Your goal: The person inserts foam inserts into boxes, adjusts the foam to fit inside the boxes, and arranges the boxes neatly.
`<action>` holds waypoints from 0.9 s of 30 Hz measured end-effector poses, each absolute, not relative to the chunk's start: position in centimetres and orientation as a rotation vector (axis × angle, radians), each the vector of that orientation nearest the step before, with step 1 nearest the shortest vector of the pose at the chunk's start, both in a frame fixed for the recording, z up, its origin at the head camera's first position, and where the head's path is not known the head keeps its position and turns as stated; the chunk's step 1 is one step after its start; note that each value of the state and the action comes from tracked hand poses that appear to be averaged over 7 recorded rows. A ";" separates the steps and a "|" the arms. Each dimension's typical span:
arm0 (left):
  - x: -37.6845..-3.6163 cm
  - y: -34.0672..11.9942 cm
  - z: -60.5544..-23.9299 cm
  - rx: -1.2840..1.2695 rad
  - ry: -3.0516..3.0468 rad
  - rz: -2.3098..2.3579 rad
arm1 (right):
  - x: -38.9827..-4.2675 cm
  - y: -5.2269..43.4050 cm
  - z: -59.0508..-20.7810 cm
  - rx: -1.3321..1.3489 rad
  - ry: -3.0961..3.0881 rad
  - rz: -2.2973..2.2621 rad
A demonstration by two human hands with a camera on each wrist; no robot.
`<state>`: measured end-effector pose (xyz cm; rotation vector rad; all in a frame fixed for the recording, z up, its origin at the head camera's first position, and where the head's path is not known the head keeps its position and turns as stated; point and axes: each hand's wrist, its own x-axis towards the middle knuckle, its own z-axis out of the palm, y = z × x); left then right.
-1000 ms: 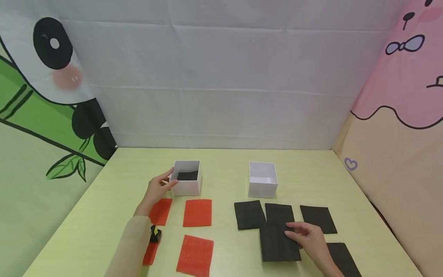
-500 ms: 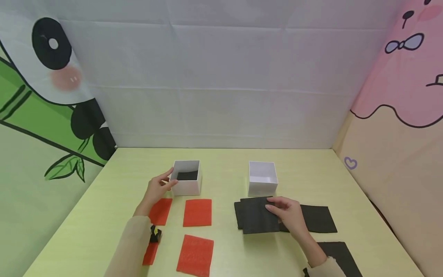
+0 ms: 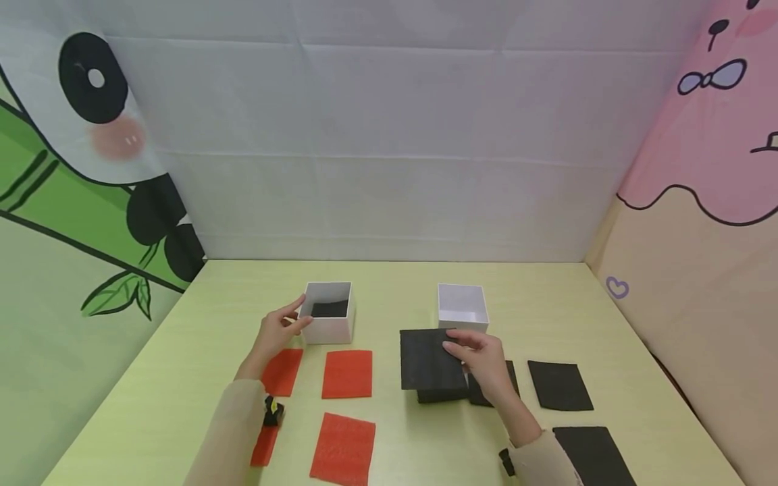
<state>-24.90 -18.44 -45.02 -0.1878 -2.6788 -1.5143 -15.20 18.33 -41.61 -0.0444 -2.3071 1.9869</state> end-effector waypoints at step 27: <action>-25.0 -18.4 -45.3 -0.159 -2.704 -1.496 | -18.9 13.8 -40.9 0.019 -2.125 2.215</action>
